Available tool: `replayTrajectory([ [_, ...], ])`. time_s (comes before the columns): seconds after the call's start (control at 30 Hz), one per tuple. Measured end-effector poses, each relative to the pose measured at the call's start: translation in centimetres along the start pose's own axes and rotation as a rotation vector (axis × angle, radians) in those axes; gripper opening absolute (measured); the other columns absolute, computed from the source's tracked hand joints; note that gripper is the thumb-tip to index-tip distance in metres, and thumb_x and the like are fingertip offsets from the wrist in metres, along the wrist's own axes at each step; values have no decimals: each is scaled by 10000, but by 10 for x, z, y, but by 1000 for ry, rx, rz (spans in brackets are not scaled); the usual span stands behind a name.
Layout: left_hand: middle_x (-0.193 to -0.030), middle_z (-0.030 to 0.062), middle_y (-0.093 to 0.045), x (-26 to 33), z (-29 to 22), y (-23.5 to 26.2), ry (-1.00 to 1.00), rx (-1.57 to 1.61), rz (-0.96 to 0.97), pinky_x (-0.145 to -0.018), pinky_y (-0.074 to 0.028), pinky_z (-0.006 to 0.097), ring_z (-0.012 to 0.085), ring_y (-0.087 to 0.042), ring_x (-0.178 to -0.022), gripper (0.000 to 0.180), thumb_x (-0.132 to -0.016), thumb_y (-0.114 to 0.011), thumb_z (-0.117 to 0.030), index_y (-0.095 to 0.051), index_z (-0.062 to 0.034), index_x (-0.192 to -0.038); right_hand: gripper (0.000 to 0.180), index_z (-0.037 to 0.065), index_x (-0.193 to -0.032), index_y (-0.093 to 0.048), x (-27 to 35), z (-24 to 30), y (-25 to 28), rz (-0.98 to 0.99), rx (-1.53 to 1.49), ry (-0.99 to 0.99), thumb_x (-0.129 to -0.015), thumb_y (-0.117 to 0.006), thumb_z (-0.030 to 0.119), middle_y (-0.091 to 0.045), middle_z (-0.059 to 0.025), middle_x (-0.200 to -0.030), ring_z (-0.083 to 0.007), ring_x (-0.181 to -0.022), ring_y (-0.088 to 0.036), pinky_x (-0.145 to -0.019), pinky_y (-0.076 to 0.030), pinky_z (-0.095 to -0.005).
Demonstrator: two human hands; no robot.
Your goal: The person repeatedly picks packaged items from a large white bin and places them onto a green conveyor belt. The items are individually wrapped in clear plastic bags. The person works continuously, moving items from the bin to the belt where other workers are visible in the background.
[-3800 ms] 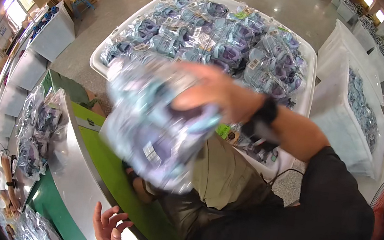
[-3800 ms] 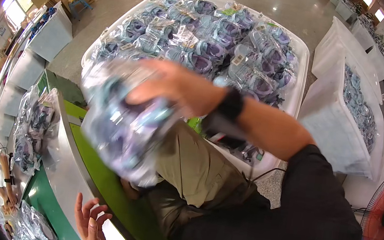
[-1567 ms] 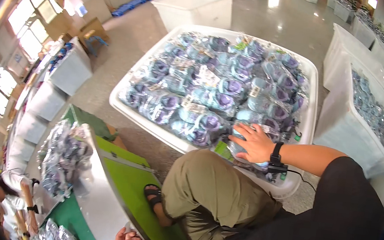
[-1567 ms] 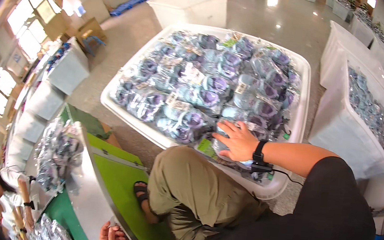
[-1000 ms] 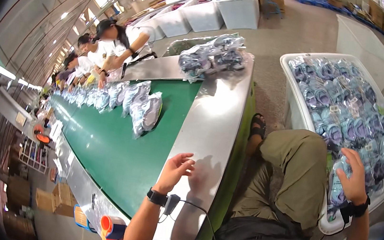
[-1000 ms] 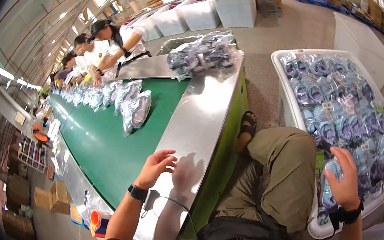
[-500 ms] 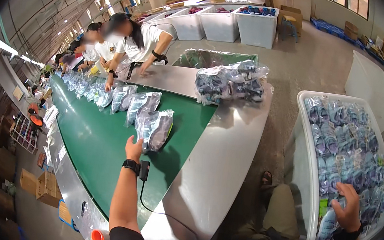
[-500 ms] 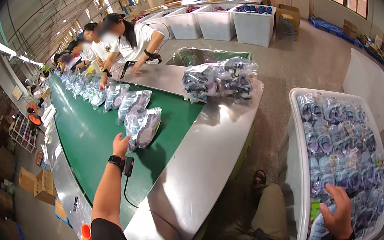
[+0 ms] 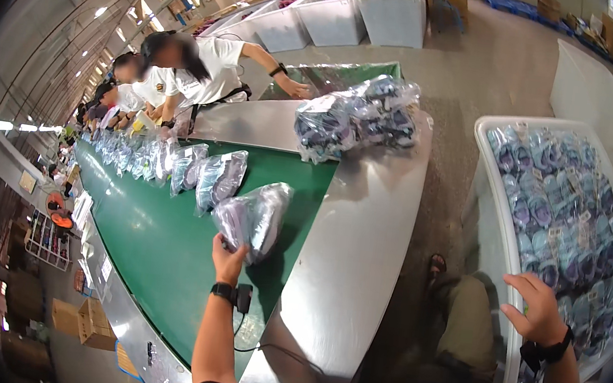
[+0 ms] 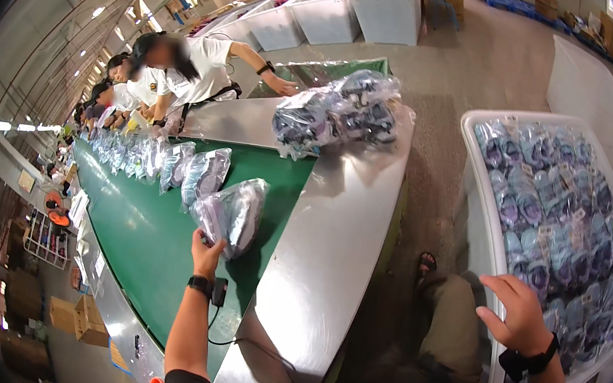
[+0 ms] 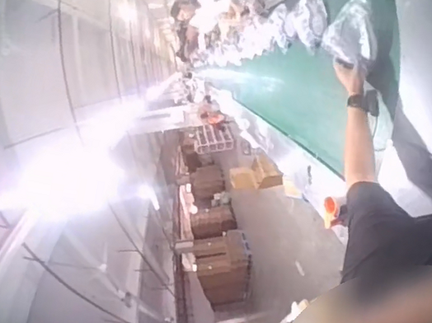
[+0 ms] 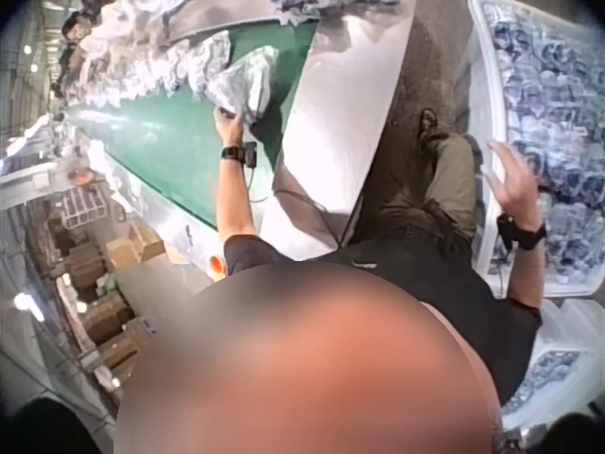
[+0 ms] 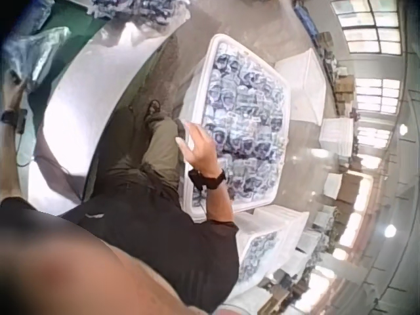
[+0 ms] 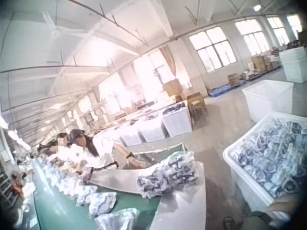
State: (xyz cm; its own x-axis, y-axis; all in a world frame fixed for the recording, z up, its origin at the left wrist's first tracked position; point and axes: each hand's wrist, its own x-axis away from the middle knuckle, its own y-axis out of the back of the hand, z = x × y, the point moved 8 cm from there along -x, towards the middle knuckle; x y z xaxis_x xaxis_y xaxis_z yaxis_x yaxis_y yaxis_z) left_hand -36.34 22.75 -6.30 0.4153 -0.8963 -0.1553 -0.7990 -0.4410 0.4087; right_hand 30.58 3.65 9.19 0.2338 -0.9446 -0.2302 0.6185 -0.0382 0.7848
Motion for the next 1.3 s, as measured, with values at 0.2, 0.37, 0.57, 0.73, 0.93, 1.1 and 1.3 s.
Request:
replayTrajectory([
  [0.2, -1343, 84, -564, 111, -49, -18, -24, 154, 295, -832, -583, 313, 172, -638, -1106, 387, -960, -614, -32, -542, -78, -1337, 503, -35, -1283, -634, 24, 1, 3, -3, -72, -12, -817, -756, 111, -667, -212, -1148, -389, -1016, -652, -888, -526, -414],
  [0.37, -1328, 114, -583, 155, -49, -40, 298, 277, 438, -890, -554, 342, 140, -620, -1113, 610, -1060, -599, -301, -341, -113, -1580, 491, -8, -1305, -637, 38, 16, 1, -6, -77, 38, -843, -750, 114, -672, -196, -1165, -376, -1037, -653, -911, -524, -413],
  [0.57, -1368, 146, -574, 177, -82, -68, 403, 346, 389, -924, -528, 328, 238, -636, -1135, 754, -959, -626, -207, -260, -99, -1609, 488, 27, -1317, -647, 51, 39, 1, -34, -175, 162, -855, -758, 134, -684, -150, -1171, -336, -1047, -672, -900, -541, -400],
  [0.73, -1312, 131, -684, 224, -98, -90, 649, 772, 611, -1016, -535, 441, 301, -689, -1126, 546, -948, -523, -347, -537, -39, -1398, 472, 35, -1317, -648, 51, 33, -2, -7, -256, 167, -867, -747, 140, -697, -137, -1101, -321, -1006, -688, -888, -550, -391],
  [0.93, -1331, 128, -653, 292, -122, -118, 728, 982, 783, -1011, -522, 421, 275, -652, -1166, 619, -909, -517, -319, -500, -76, -1478, 418, -7, -1272, -658, 32, -10, -18, 24, -463, 32, -939, -737, 234, -727, -146, -1073, -260, -976, -719, -855, -571, -384],
  [1.1, -1529, 193, -473, 331, -197, -162, 518, 781, 1121, -1116, -466, 514, 358, -541, -1343, 1025, -823, -758, -338, -214, 0, -1623, 466, 47, -1234, -699, 21, -44, -45, 168, -638, -111, -1015, -628, 453, -747, -124, -1022, -199, -941, -721, -817, -578, -319],
  [1.3, -1476, 221, -520, 381, -250, -242, 573, 642, 1410, -1048, -509, 465, 335, -560, -1307, 745, -928, -729, -216, -388, -17, -1560, 632, -43, -1299, -614, 62, -74, -65, 313, -933, -314, -949, -743, 467, -688, -112, -1166, -166, -1060, -631, -873, -533, -324],
])
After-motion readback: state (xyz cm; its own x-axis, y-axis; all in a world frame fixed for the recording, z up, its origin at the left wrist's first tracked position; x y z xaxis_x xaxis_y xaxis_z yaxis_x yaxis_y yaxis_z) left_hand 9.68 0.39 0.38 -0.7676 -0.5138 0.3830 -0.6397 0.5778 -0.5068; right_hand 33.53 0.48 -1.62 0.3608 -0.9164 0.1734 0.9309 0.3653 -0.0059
